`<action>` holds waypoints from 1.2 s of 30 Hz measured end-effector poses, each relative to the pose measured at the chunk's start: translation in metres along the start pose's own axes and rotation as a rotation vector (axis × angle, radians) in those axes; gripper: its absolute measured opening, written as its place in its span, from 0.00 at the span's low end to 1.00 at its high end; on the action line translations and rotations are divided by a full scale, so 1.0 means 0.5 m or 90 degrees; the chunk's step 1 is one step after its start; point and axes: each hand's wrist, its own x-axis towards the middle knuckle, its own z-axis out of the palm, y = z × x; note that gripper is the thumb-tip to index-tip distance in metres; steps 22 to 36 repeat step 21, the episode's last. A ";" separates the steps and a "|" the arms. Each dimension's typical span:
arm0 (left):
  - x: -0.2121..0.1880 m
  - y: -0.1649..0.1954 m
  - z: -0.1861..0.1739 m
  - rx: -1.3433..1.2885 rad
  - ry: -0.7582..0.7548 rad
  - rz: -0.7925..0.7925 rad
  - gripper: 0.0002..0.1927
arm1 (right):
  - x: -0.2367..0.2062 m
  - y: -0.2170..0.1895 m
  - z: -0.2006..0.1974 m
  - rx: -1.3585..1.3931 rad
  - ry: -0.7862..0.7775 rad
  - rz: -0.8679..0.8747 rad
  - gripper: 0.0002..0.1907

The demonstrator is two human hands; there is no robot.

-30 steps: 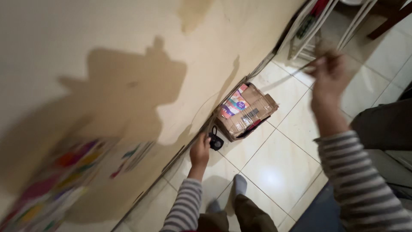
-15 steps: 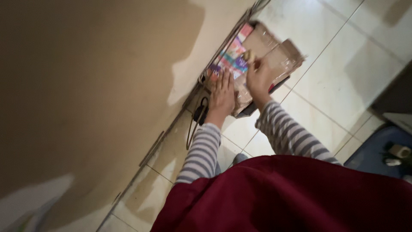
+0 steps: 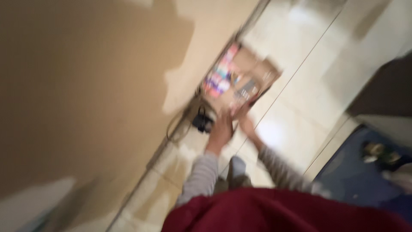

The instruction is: The person unplugs a laptop charger and a small fan from a power strip, coils the cables, and places the laptop and charger on a shelf. They then move the fan to the floor and reposition the power strip against the wall.

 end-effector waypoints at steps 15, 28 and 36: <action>-0.035 0.790 -1.060 -0.409 0.188 0.191 0.32 | -0.205 -1.162 -0.580 0.230 0.103 -0.228 0.36; -0.252 0.997 -1.418 -0.639 0.236 0.420 0.36 | -0.453 -1.438 -0.849 0.246 0.174 -0.394 0.27; -0.252 0.997 -1.418 -0.639 0.236 0.420 0.36 | -0.453 -1.438 -0.849 0.246 0.174 -0.394 0.27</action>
